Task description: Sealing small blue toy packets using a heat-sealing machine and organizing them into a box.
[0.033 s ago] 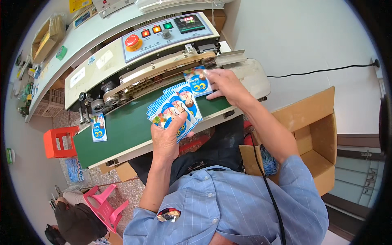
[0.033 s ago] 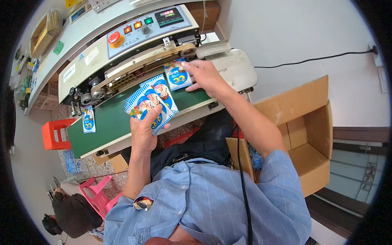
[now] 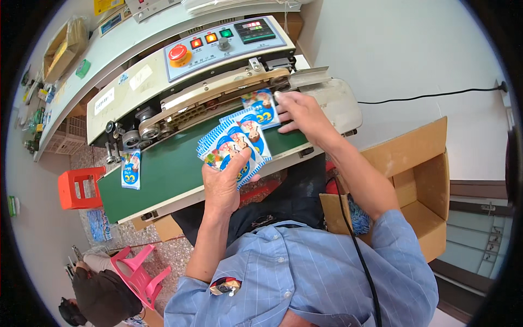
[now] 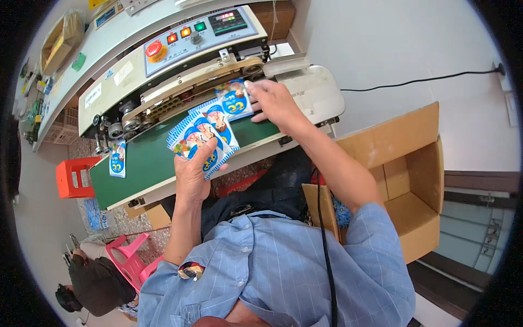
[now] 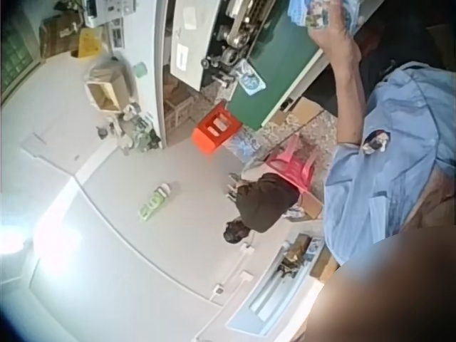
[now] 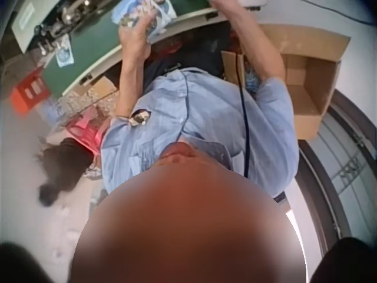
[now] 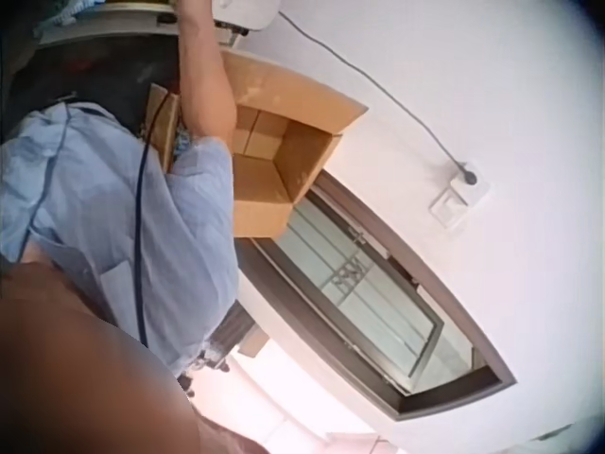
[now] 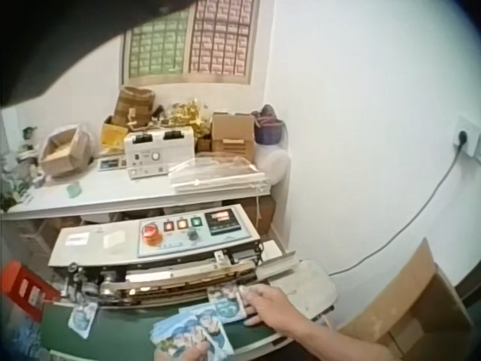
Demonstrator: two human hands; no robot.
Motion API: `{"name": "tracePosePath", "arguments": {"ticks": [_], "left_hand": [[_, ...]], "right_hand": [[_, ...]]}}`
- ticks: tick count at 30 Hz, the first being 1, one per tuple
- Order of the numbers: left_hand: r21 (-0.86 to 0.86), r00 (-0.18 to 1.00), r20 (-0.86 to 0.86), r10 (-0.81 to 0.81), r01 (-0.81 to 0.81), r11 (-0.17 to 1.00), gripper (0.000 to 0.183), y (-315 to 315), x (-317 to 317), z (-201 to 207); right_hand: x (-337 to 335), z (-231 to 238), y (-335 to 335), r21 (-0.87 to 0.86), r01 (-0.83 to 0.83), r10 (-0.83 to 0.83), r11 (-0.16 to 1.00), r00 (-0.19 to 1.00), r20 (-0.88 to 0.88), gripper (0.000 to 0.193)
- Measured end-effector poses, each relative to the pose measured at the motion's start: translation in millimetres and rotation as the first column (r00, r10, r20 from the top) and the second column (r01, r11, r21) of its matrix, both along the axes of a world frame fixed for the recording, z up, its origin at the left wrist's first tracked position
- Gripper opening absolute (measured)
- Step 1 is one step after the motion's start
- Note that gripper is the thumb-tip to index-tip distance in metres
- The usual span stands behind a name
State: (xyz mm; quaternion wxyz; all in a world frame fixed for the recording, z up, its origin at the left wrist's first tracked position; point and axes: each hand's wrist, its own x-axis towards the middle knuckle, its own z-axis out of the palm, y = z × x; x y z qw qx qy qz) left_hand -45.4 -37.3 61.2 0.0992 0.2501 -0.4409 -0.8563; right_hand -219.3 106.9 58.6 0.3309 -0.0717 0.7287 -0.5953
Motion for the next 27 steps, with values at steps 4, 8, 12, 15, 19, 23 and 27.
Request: {"name": "tracePosePath", "arguments": {"ticks": [4,8,12,15,19,23,27], "left_hand": [[0.018,1.000,-0.009,-0.002,0.003,1.000,0.029,3.4,-6.1,-3.6],[0.027,0.998,-0.043,-0.047,0.049,0.998,0.027,10.0,-10.4,-4.5],[0.036,0.998,-0.024,-0.057,0.058,0.998,0.027,1.4,-6.3,-11.4],[0.104,0.993,-0.078,-0.091,0.099,0.990,0.030,-5.4,-1.3,-5.8],[0.120,0.986,-0.107,-0.131,0.143,0.982,0.033,-7.7,-0.2,-4.3],[0.044,0.985,-0.104,-0.138,0.143,0.989,0.034,-5.7,2.2,-3.6],[-0.042,0.997,0.004,-0.082,0.082,0.996,0.034,-6.6,3.7,-2.4]], "right_hand": [[37.4,6.7,11.0,-0.222,-0.137,0.134,0.965,0.991,-0.031,0.047],[43.7,-4.4,16.8,-0.317,-0.167,0.211,0.934,0.971,0.109,0.039],[19.2,7.7,36.7,-0.276,0.114,-0.059,0.955,0.978,0.201,0.030],[-14.4,8.2,55.2,-0.120,0.136,-0.113,0.983,0.977,0.182,0.032],[-41.6,-2.7,52.0,-0.043,0.099,-0.092,0.994,0.987,0.133,0.030],[-47.4,-6.9,38.3,0.005,0.024,-0.024,1.000,0.983,0.181,0.025],[-44.6,-8.2,18.3,0.006,-0.090,0.087,0.996,0.979,0.186,0.028]]}}
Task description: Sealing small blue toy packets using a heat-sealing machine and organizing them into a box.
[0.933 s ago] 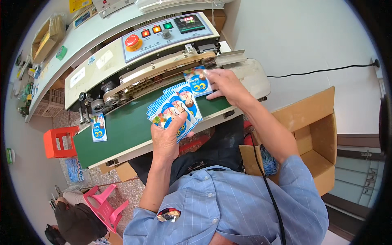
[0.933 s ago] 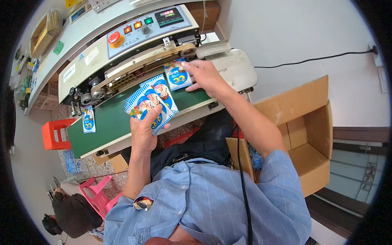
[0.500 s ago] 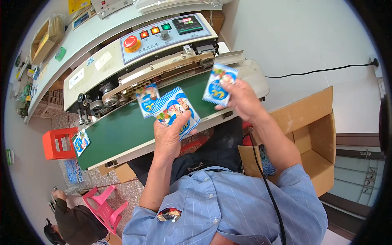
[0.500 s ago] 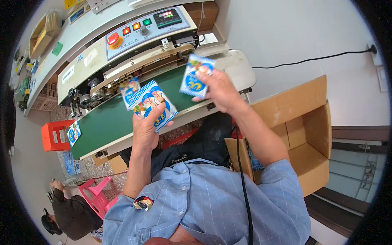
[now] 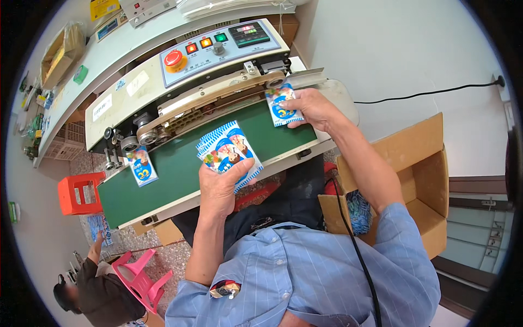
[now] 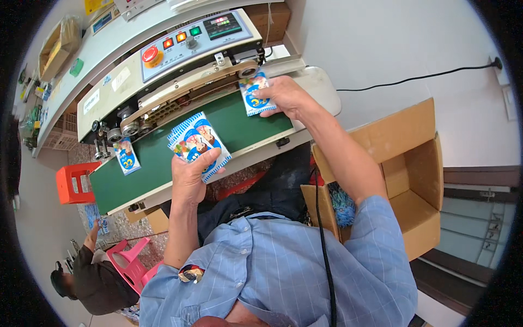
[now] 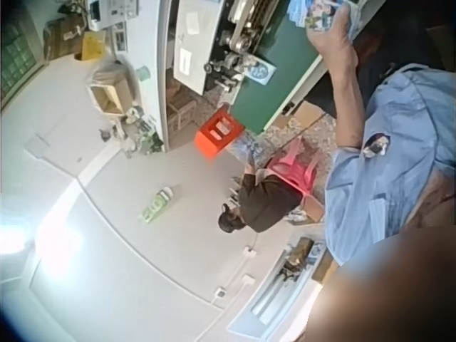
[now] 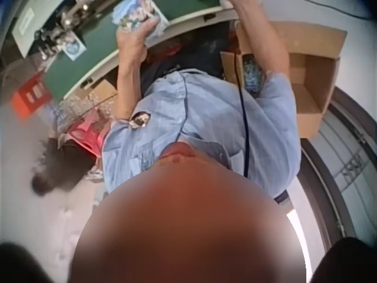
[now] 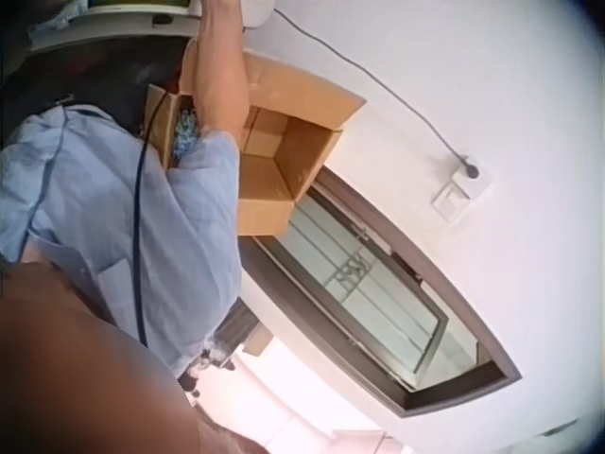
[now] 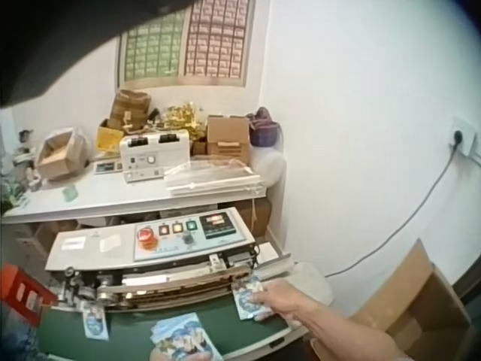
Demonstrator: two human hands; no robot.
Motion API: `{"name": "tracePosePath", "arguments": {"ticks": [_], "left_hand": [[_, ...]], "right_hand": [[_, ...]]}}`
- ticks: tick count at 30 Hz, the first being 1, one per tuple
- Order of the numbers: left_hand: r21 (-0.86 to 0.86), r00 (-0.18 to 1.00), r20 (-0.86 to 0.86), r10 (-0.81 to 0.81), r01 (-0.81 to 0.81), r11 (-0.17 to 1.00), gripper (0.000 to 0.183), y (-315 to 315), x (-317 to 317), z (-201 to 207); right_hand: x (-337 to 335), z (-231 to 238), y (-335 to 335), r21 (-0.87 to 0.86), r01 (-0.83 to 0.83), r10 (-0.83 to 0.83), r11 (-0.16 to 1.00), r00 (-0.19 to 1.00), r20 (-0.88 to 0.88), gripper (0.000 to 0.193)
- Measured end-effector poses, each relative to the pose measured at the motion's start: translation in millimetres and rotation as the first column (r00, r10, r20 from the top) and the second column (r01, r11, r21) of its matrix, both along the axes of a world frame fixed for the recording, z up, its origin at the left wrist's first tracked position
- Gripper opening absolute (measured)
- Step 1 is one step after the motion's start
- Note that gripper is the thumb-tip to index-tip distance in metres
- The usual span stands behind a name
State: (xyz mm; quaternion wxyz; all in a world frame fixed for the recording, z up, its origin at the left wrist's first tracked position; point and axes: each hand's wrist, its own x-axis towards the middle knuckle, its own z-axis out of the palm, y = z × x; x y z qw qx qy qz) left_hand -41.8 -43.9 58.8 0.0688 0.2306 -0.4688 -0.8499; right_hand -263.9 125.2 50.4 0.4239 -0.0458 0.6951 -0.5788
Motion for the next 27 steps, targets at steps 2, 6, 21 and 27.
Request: {"name": "tracePosePath", "arguments": {"ticks": [2,6,21,27], "left_hand": [[-0.024,1.000,0.019,0.024,-0.023,0.999,0.034,-0.5,0.3,-2.2],[0.007,0.995,0.021,0.097,-0.097,0.995,0.034,0.9,-2.5,-2.4],[0.047,0.997,-0.024,0.079,-0.078,0.996,0.026,7.7,-12.5,-8.7],[0.041,0.999,-0.034,0.038,-0.037,0.998,0.025,1.4,-6.7,-10.5]], "right_hand": [[3.7,-5.2,-11.0,-0.028,-0.017,0.018,0.999,1.000,0.006,0.028],[29.4,8.8,-21.4,0.024,-0.053,0.054,0.998,0.997,-0.060,0.034],[89.4,4.5,-2.5,-0.316,0.083,-0.140,0.945,0.977,-0.162,0.030],[51.7,7.9,30.8,-0.207,0.278,-0.320,0.938,0.924,-0.211,0.028]]}}
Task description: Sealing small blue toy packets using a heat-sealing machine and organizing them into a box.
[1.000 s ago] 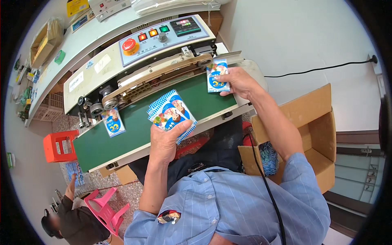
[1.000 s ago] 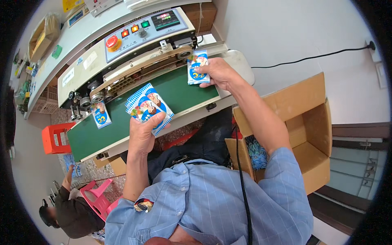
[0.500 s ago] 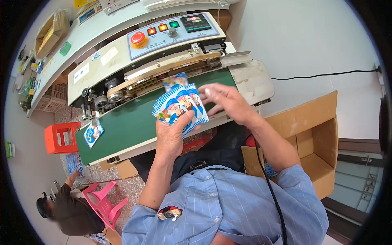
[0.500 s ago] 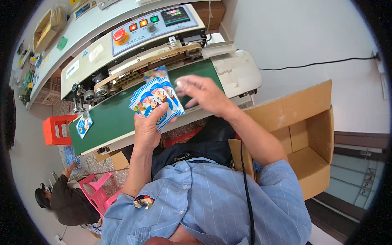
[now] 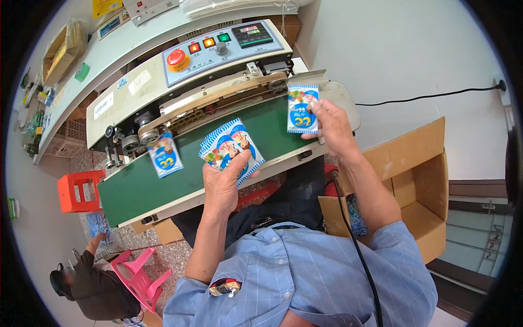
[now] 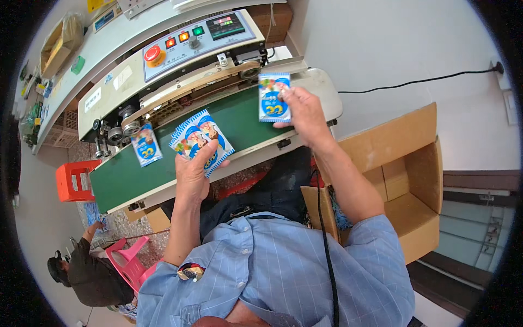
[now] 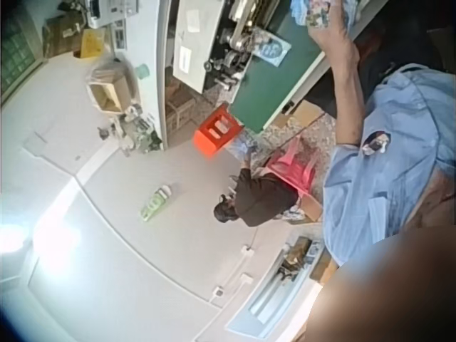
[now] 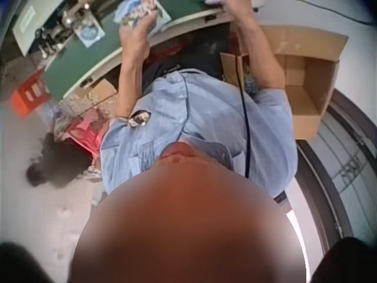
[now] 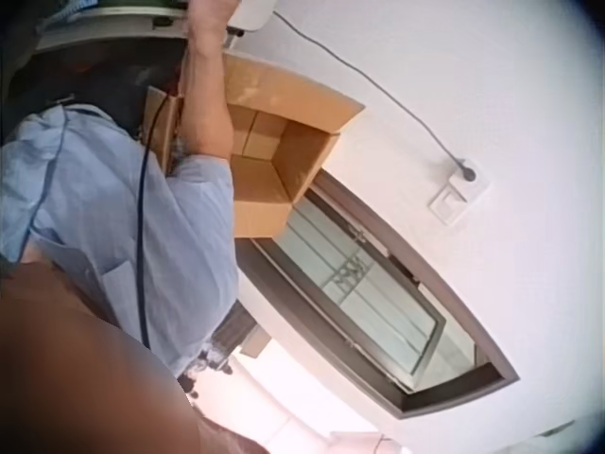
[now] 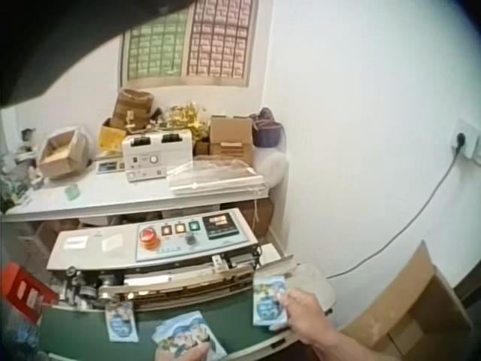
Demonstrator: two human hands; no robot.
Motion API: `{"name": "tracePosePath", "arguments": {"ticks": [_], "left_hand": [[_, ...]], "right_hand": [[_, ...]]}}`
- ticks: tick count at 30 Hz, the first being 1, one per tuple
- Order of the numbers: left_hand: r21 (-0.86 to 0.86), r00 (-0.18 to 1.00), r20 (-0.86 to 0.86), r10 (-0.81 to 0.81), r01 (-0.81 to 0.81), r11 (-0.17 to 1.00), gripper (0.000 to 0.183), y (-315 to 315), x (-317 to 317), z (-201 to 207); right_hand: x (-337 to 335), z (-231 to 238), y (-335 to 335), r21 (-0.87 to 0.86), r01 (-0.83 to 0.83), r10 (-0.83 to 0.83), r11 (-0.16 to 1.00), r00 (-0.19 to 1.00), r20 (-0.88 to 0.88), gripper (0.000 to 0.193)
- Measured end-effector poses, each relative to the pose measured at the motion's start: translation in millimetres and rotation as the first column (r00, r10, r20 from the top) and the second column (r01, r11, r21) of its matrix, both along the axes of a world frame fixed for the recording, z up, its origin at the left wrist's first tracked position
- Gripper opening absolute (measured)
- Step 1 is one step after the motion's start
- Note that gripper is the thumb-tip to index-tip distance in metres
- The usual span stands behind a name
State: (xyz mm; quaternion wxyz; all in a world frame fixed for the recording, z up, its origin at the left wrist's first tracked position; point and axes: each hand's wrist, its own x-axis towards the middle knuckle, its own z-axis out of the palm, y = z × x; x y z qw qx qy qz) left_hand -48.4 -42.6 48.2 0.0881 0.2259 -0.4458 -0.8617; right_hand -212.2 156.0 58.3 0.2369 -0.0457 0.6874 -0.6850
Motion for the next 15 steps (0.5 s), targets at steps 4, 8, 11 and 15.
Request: {"name": "tracePosePath", "arguments": {"ticks": [4,8,11,15], "left_hand": [[0.061,0.998,-0.057,-0.038,0.042,0.997,0.028,-0.8,-0.7,3.8],[0.180,0.987,-0.119,-0.106,0.126,0.976,0.033,-4.3,3.1,-1.1],[0.202,0.984,-0.112,-0.141,0.161,0.966,0.036,-4.3,2.2,0.0],[0.103,0.995,-0.037,-0.096,0.100,0.990,0.034,-1.8,1.6,2.7]], "right_hand": [[-27.0,-8.4,5.9,0.084,0.045,-0.049,0.995,0.998,0.046,0.029],[-35.9,-9.3,-11.2,0.087,-0.023,0.016,0.996,0.996,0.090,0.032],[-35.9,-15.2,-30.5,0.087,-0.091,0.081,0.992,0.991,0.109,0.034],[-31.8,-19.1,-42.8,0.169,-0.208,0.203,0.963,0.978,0.047,0.035]]}}
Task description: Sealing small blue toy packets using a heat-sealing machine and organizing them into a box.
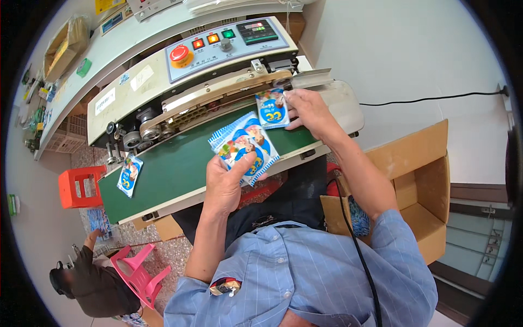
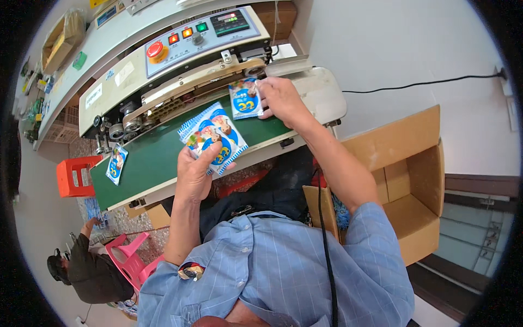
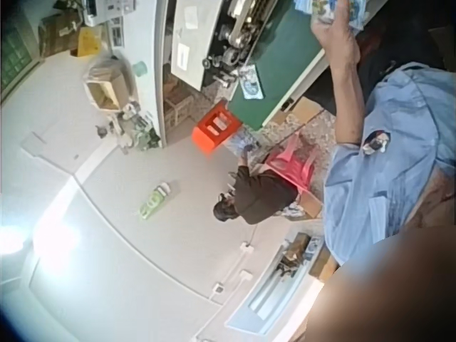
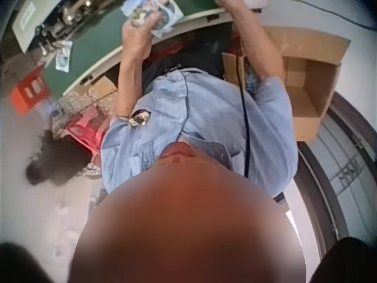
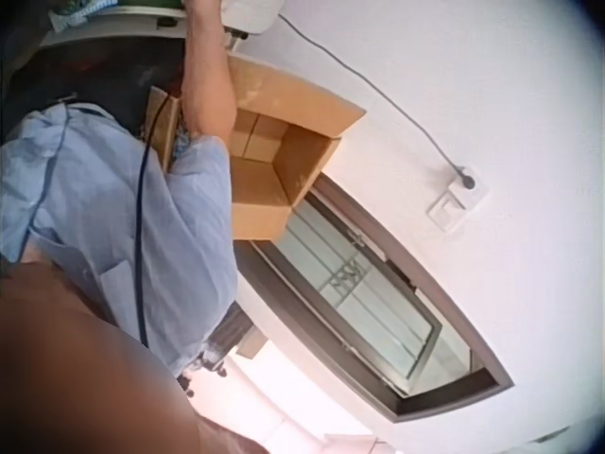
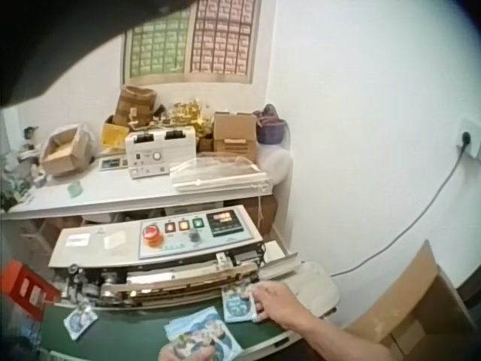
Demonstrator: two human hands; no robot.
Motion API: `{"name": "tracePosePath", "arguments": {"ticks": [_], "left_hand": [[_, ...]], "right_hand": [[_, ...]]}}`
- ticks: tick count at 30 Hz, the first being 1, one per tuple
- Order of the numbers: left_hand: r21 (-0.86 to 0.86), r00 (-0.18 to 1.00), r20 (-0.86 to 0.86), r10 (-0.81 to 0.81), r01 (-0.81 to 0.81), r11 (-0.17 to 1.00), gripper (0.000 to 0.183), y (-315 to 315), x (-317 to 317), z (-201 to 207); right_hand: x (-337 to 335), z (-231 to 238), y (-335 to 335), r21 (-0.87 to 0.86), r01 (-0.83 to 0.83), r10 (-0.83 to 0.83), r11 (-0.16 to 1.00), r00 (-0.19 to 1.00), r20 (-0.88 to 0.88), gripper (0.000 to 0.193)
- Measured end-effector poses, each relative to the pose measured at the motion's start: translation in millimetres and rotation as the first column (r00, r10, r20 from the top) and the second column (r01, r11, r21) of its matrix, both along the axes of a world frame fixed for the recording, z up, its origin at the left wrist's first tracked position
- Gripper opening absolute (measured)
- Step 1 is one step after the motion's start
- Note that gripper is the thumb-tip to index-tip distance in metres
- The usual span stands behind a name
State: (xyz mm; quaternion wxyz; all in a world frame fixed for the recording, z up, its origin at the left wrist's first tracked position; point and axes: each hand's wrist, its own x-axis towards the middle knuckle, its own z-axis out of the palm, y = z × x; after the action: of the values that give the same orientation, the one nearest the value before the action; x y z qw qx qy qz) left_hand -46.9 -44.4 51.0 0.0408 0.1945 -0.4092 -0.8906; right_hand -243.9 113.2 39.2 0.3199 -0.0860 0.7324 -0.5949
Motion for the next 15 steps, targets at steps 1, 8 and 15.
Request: {"name": "tracePosePath", "arguments": {"ticks": [1,8,15], "left_hand": [[0.021,0.999,-0.006,0.032,-0.032,0.999,0.034,1.1,-1.0,2.3],[-0.114,0.991,0.068,0.112,-0.103,0.988,0.032,6.8,-4.3,2.2],[-0.094,0.995,0.027,0.097,-0.094,0.991,0.030,8.4,-8.0,0.8]], "right_hand": [[6.9,6.6,-2.3,-0.001,-0.011,0.011,1.000,1.000,0.005,0.035],[73.9,28.4,10.2,-0.182,-0.246,0.247,0.952,0.969,-0.019,0.037],[83.9,10.3,10.7,-0.399,-0.137,0.199,0.907,0.973,0.120,0.031]]}}
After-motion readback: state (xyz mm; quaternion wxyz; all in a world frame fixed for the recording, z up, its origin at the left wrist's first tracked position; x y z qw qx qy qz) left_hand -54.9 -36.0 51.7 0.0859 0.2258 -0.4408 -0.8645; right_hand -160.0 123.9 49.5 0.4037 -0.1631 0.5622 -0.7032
